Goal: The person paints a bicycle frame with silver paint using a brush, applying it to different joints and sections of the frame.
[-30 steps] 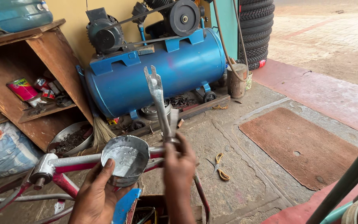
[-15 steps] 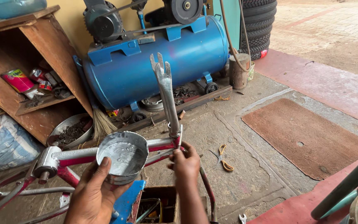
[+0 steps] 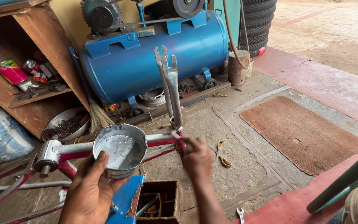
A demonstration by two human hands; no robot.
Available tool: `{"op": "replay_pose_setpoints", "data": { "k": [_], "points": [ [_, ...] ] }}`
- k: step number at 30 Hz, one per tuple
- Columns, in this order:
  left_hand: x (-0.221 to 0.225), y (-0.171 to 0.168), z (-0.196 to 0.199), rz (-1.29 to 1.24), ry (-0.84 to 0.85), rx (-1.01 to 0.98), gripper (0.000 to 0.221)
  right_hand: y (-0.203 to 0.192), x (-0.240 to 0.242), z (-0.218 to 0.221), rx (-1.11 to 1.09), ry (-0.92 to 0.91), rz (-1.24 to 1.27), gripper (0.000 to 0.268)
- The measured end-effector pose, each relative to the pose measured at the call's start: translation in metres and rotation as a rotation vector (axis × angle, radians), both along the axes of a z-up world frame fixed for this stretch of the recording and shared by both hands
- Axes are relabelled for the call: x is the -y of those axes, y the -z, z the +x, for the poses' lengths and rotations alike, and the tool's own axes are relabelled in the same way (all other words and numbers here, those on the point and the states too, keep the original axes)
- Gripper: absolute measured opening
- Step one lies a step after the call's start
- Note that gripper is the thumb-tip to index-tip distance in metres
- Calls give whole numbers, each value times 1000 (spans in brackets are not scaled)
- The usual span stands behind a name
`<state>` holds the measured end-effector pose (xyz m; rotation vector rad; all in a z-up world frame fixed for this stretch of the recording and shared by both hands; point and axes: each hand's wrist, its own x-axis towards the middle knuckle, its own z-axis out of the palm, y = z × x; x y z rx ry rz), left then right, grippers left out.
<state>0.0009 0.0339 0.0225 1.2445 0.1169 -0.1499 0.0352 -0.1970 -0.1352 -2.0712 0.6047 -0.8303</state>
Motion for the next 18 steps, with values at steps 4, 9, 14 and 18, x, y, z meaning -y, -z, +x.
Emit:
{"op": "replay_pose_setpoints", "data": {
  "k": [4, 9, 14, 18],
  "points": [
    [-1, -5, -4, 6, -15, -65, 56, -5, 56, -20, 78, 108, -36, 21],
    [-2, -5, -3, -29, 18, -16, 57, -1, 55, -18, 142, -51, 476, 28],
    [3, -5, -4, -10, 10, -19, 57, 6, -9, -2, 160, -181, 878, 42],
    [5, -2, 1, 16, -14, -45, 57, 12, -55, -14, 145, -147, 967, 35]
  ]
}}
